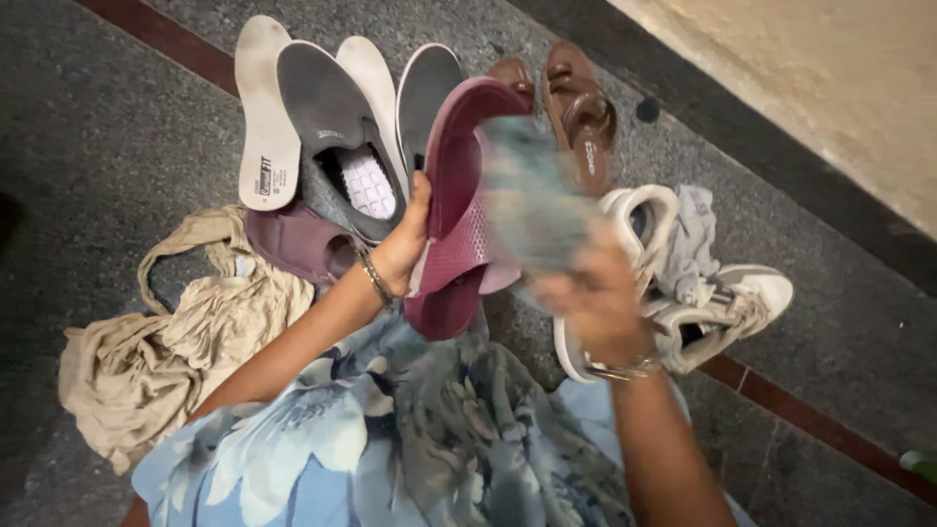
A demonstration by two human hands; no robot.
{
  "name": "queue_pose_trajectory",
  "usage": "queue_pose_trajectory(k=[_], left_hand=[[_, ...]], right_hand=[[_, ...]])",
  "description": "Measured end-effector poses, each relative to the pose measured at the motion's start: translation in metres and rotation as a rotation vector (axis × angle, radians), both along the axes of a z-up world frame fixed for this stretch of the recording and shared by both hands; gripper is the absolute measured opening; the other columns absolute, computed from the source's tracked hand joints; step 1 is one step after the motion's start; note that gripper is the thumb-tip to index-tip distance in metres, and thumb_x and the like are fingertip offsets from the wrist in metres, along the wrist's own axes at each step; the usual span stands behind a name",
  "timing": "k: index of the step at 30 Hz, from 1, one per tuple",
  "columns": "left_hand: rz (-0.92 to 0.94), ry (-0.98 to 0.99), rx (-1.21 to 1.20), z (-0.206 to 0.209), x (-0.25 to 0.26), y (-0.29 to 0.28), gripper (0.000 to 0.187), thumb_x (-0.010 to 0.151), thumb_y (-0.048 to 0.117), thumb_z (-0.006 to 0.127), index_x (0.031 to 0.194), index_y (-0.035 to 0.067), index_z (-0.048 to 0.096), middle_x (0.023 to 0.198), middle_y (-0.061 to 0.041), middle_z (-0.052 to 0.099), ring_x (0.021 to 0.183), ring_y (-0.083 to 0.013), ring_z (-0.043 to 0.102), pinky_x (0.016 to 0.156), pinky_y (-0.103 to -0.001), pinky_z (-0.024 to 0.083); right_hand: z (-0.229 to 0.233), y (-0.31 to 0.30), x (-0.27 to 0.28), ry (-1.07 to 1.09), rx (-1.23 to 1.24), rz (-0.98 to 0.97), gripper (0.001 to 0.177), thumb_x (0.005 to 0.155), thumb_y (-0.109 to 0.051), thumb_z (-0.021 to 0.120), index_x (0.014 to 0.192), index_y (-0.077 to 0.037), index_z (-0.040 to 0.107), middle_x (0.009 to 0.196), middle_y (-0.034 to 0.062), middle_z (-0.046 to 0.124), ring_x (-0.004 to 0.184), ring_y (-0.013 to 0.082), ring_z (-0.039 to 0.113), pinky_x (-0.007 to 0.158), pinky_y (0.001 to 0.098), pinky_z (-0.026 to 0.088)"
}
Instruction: The person sits on the floor and cleans several pairs of shoes. They spray a liquid onto a cloth and wipe the soles and uppers of brown sandals, purple slides, and white sneakers. The person handles each shoe individually, turning them over to clean different surfaces.
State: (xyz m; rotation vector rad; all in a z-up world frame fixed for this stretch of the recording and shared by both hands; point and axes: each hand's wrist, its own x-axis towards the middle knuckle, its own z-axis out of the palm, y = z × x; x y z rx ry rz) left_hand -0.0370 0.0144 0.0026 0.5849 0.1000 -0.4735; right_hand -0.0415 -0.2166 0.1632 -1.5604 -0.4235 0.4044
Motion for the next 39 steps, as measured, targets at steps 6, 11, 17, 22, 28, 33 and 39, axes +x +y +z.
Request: queue_pose_trajectory(k=[6,11,17,22,28,33,39], left_hand=[[-0.089,-0.024,-0.132,-0.028,0.002,0.005,0.093,0.098,0.079,0.035,0.149,0.003,0.048,0.142,-0.014,0.062,0.129,-0.0255,0.061,0.11,-0.039,0.051],[-0.071,0.053,0.166,-0.008,-0.009,0.003,0.095,0.086,0.08,0.034,0.152,0.011,0.045,0.142,-0.009,0.061,0.126,-0.0209,0.062,0.107,-0.039,0.052],[-0.204,0.055,0.259,-0.027,0.002,0.007,0.092,0.09,0.077,0.033,0.152,0.01,0.045,0.142,-0.006,0.061,0.126,-0.0188,0.06,0.106,-0.038,0.049],[-0.212,-0.485,0.691,-0.065,0.007,0.006,0.083,0.096,0.062,0.064,0.146,-0.003,0.054,0.143,-0.02,0.057,0.125,-0.0287,0.062,0.109,-0.047,0.054],[-0.244,0.047,0.512,-0.046,-0.015,-0.012,0.082,0.091,0.073,0.035,0.158,0.026,0.03,0.151,0.004,0.049,0.134,-0.0085,0.05,0.112,-0.03,0.039],[-0.369,0.018,0.642,-0.021,-0.003,-0.015,0.073,0.089,0.056,0.063,0.136,0.0,0.064,0.127,-0.011,0.071,0.11,-0.0187,0.067,0.097,-0.033,0.052],[-0.159,-0.257,0.794,-0.028,-0.013,-0.01,0.053,0.079,0.028,0.076,0.124,0.002,0.065,0.114,-0.005,0.072,0.101,-0.0122,0.066,0.089,-0.028,0.054]], right_hand=[[-0.041,0.038,0.017,-0.858,-0.582,-0.038,0.021,0.083,-0.007,0.068,0.104,-0.005,0.07,0.116,0.0142,0.061,0.113,0.0363,0.058,0.099,0.0455,0.049],[-0.053,-0.012,0.059,-0.685,-0.612,-0.287,0.022,0.085,0.001,0.061,0.106,-0.001,0.064,0.122,0.0152,0.062,0.116,0.0307,0.063,0.101,0.0419,0.053],[-0.006,-0.014,0.077,-0.612,-0.125,-0.232,0.041,0.091,-0.002,0.068,0.129,-0.003,0.054,0.129,0.0113,0.059,0.121,0.021,0.06,0.107,0.0414,0.052],[-0.019,0.051,0.06,-1.16,-0.842,0.494,0.019,0.079,-0.015,0.069,0.094,-0.02,0.08,0.107,-0.0012,0.069,0.106,0.0237,0.063,0.089,0.0386,0.052],[-0.028,0.032,0.1,-1.097,-1.01,0.362,0.012,0.077,-0.01,0.069,0.084,-0.015,0.078,0.106,0.0038,0.067,0.104,0.0289,0.062,0.081,0.0404,0.055],[-0.028,0.034,0.094,-0.774,-0.927,0.081,0.028,0.082,-0.004,0.068,0.104,-0.018,0.079,0.109,0.0055,0.064,0.104,0.0268,0.063,0.089,0.0417,0.056],[-0.045,0.059,0.06,-0.876,-0.977,0.514,0.029,0.08,-0.006,0.069,0.105,-0.019,0.075,0.115,0.0054,0.062,0.111,0.0285,0.059,0.082,0.0406,0.054]])
